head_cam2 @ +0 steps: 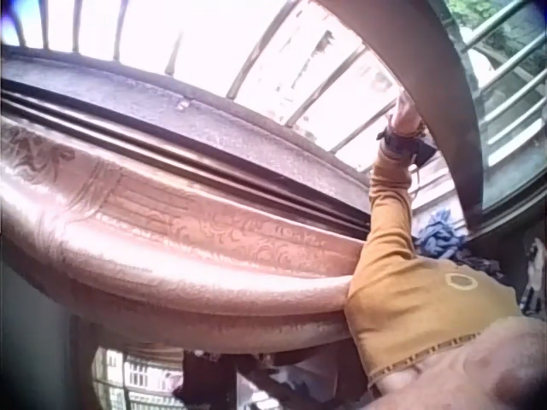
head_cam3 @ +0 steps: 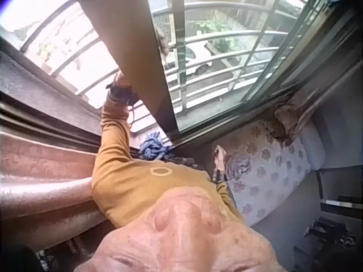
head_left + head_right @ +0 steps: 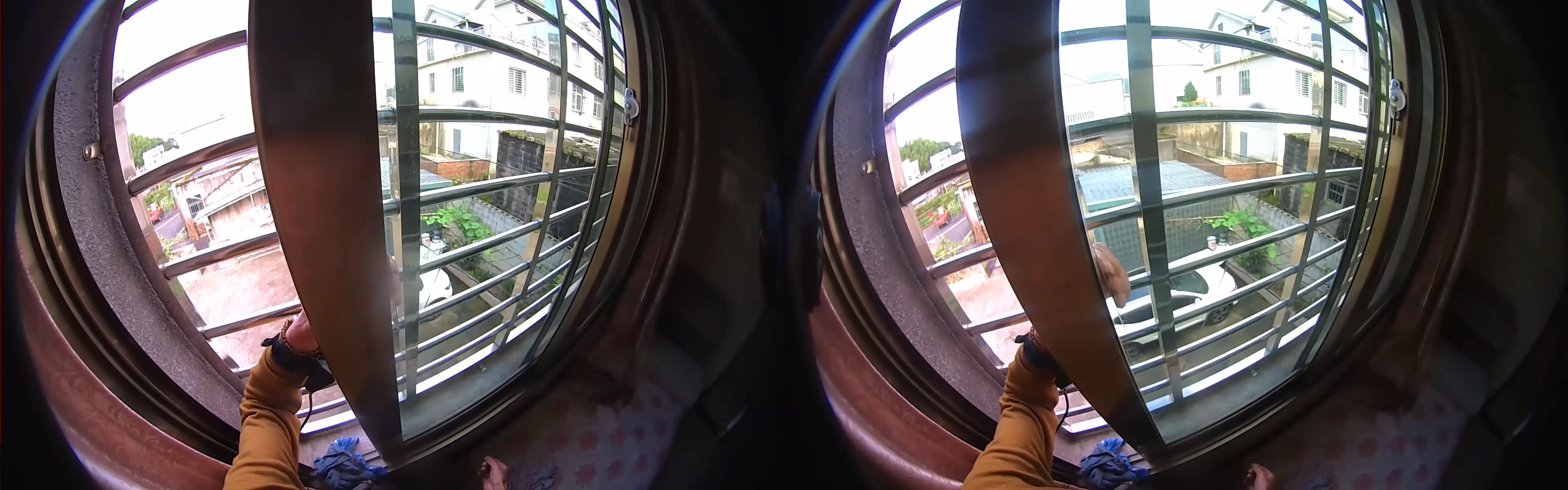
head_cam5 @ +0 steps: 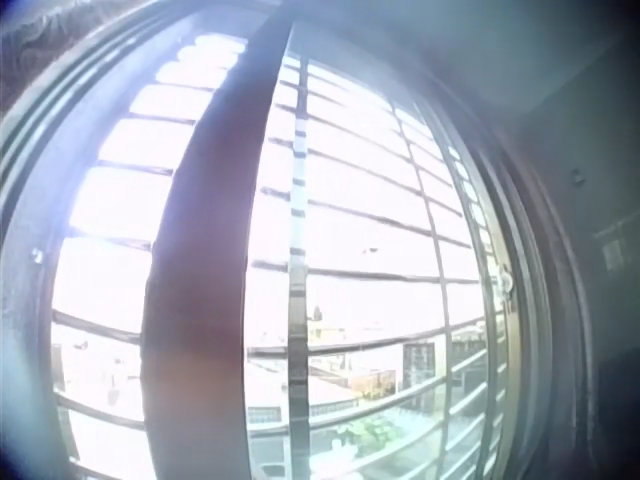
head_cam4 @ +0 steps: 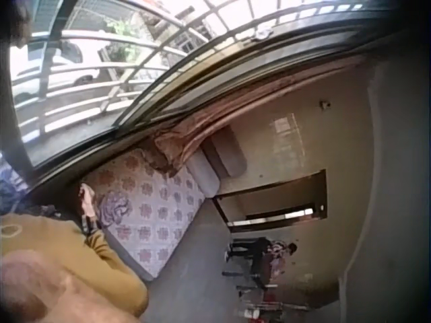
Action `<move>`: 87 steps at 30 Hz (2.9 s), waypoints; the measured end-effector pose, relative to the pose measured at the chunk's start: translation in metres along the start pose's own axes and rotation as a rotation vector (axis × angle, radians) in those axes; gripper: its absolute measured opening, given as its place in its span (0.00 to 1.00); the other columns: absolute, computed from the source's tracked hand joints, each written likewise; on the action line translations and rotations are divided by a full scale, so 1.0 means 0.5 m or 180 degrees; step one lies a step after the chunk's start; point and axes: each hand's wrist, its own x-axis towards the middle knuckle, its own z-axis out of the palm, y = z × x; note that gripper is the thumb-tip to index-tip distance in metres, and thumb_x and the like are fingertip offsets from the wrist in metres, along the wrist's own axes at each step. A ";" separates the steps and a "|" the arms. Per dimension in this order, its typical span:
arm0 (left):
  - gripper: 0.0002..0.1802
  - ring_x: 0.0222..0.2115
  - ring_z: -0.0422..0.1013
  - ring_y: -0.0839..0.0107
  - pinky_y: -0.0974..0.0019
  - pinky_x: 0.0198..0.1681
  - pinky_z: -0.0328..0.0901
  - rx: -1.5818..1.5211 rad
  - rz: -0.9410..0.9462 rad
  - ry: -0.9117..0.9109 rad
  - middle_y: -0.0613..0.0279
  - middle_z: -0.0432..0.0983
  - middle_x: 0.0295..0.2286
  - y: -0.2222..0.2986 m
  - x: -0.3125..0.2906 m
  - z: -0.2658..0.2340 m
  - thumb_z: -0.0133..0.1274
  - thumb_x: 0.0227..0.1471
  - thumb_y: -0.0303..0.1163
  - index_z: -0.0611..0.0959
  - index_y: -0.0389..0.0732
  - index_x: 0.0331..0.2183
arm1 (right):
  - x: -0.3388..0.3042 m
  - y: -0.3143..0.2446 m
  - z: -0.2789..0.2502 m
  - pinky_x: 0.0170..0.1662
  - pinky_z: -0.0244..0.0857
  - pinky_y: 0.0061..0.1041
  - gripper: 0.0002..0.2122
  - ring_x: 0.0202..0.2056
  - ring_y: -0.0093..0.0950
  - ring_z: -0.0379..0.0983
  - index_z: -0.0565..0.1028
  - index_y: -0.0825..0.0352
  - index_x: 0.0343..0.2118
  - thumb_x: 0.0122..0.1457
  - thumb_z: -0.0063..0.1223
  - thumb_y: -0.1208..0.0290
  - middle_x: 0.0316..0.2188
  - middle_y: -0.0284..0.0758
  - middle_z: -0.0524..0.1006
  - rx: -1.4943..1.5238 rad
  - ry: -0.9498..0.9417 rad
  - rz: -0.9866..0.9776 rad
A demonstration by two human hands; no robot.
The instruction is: Repairing or adjusting a sliding window frame and track component.
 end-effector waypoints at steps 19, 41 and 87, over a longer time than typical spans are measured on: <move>0.27 0.25 0.73 0.55 0.63 0.25 0.69 -0.0996 -0.0901 0.1457 0.46 0.73 0.25 -0.029 -0.082 0.001 0.43 0.58 0.49 0.75 0.30 0.39 | 0.024 0.043 -0.009 0.25 0.59 0.19 0.09 0.20 0.19 0.60 0.71 0.63 0.22 0.58 0.49 0.68 0.17 0.27 0.66 -0.0206 0.0023 -0.0785; 0.23 0.27 0.72 0.55 0.64 0.26 0.68 -0.0797 -0.0190 0.1146 0.46 0.73 0.28 -0.006 -0.034 0.030 0.42 0.59 0.44 0.74 0.29 0.38 | 0.029 0.046 -0.027 0.29 0.62 0.25 0.03 0.24 0.24 0.63 0.71 0.67 0.28 0.57 0.45 0.78 0.20 0.31 0.66 -0.1200 -0.0322 -0.1439; 0.09 0.28 0.75 0.69 0.69 0.27 0.70 0.0325 -0.0159 0.1437 0.54 0.76 0.27 0.002 0.052 0.077 0.54 0.54 0.26 0.80 0.32 0.37 | 0.016 0.020 -0.006 0.23 0.57 0.20 0.11 0.20 0.17 0.60 0.71 0.62 0.21 0.61 0.46 0.68 0.17 0.25 0.65 -0.0835 -0.0234 -0.0982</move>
